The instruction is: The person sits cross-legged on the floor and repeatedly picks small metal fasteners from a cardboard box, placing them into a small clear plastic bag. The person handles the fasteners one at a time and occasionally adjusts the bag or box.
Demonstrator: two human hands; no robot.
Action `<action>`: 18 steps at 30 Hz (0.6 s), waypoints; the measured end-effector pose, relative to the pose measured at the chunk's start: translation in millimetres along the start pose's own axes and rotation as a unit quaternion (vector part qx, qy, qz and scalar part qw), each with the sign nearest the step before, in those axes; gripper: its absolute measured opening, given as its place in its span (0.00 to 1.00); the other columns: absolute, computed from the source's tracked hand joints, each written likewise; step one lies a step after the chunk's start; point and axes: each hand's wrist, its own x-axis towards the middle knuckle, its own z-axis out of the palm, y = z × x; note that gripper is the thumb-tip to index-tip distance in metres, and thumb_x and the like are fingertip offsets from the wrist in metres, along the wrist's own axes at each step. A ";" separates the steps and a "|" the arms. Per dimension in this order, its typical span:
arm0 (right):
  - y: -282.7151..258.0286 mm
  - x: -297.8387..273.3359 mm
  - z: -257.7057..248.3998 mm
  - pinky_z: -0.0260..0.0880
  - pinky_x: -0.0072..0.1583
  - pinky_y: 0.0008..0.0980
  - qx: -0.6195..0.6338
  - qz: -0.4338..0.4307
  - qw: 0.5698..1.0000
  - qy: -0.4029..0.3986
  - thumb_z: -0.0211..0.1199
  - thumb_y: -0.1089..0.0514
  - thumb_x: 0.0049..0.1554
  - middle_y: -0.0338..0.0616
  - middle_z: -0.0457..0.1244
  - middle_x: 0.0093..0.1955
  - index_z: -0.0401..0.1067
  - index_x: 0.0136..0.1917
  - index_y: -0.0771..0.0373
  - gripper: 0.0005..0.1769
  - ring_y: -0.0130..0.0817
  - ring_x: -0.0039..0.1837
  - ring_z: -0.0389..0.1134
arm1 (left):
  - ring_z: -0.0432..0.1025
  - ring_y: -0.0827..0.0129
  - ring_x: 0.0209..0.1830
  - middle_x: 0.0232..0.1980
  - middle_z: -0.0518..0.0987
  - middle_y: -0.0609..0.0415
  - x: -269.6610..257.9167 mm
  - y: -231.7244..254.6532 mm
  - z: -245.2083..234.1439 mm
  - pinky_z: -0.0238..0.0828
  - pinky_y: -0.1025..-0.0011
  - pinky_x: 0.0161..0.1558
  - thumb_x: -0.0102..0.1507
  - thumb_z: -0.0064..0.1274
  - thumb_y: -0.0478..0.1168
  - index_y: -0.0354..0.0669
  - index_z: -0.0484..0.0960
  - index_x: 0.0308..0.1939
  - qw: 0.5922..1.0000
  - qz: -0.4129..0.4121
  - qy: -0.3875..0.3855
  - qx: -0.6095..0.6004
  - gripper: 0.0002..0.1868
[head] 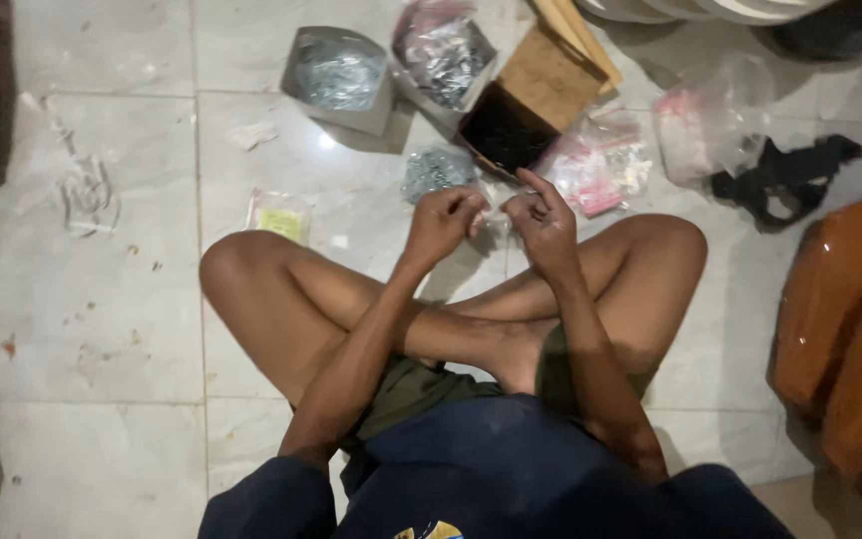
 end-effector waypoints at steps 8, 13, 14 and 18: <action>9.9 -7.2 4.5 0.76 0.66 0.37 0.012 0.058 0.985 -0.159 0.82 0.50 0.61 0.51 0.71 0.71 0.73 0.80 0.61 0.38 0.34 0.64 0.71 | 0.66 0.65 0.23 0.20 0.75 0.49 -12.9 -16.1 11.7 0.64 0.61 0.31 0.75 0.59 0.54 0.44 0.77 0.23 0.993 0.041 -0.029 0.107 0.29; 10.9 -9.1 0.2 0.79 0.60 0.34 -0.011 0.097 0.987 -0.129 0.78 0.53 0.65 0.43 0.76 0.49 0.82 0.68 0.59 0.19 0.27 0.52 0.74 | 0.68 0.67 0.23 0.20 0.75 0.47 -7.4 -59.2 16.5 0.64 0.63 0.29 0.72 0.60 0.52 0.46 0.76 0.21 0.992 0.035 -0.054 0.112 0.27; 13.7 -11.0 0.9 0.79 0.60 0.37 -0.023 0.093 0.990 -0.107 0.76 0.54 0.67 0.46 0.76 0.50 0.81 0.68 0.58 0.18 0.31 0.52 0.75 | 0.69 0.63 0.25 0.23 0.75 0.46 -9.6 -55.2 13.7 0.66 0.61 0.31 0.71 0.61 0.51 0.45 0.76 0.26 0.992 0.035 -0.052 0.110 0.22; 56.2 -16.0 2.5 0.78 0.59 0.39 -0.014 0.048 0.997 0.065 0.79 0.53 0.67 0.49 0.71 0.45 0.77 0.56 0.62 0.15 0.37 0.51 0.74 | 0.81 0.52 0.48 0.45 0.85 0.42 -17.4 -19.8 7.6 0.77 0.55 0.50 0.72 0.62 0.44 0.44 0.82 0.54 0.998 0.044 -0.047 0.009 0.12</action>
